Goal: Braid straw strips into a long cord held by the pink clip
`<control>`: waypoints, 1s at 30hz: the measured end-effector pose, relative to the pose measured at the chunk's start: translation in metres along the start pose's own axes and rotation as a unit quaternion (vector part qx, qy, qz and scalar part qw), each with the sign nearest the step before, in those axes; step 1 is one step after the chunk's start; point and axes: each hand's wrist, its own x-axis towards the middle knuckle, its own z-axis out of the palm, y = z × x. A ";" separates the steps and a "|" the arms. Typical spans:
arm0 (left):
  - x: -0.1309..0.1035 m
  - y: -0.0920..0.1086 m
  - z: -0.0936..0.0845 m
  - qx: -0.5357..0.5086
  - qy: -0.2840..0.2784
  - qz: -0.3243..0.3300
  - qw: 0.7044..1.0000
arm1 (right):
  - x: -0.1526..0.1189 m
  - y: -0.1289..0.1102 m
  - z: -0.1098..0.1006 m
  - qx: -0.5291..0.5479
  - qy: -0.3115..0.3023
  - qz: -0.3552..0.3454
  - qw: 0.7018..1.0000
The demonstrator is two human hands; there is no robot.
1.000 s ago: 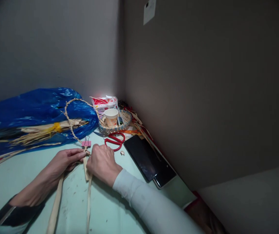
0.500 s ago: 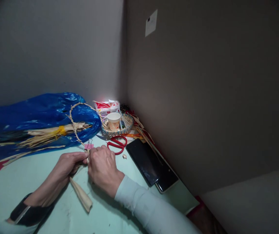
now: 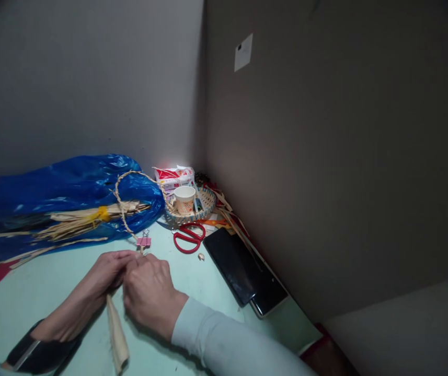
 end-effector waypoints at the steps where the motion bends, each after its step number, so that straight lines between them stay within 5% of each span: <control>1: 0.000 0.000 -0.001 -0.005 0.000 -0.006 1.000 | 0.003 0.003 -0.005 0.030 -0.002 0.022 0.999; 7: 0.000 0.004 -0.003 -0.023 0.003 -0.036 0.999 | 0.017 0.027 -0.025 0.160 0.011 0.132 0.978; 22: -0.007 0.004 -0.001 -0.071 -0.021 -0.037 0.997 | 0.041 0.042 0.000 0.362 -0.086 0.157 0.915; 30: -0.015 0.005 0.004 0.005 0.011 0.008 1.000 | 0.038 0.036 0.009 0.385 -0.031 0.215 0.897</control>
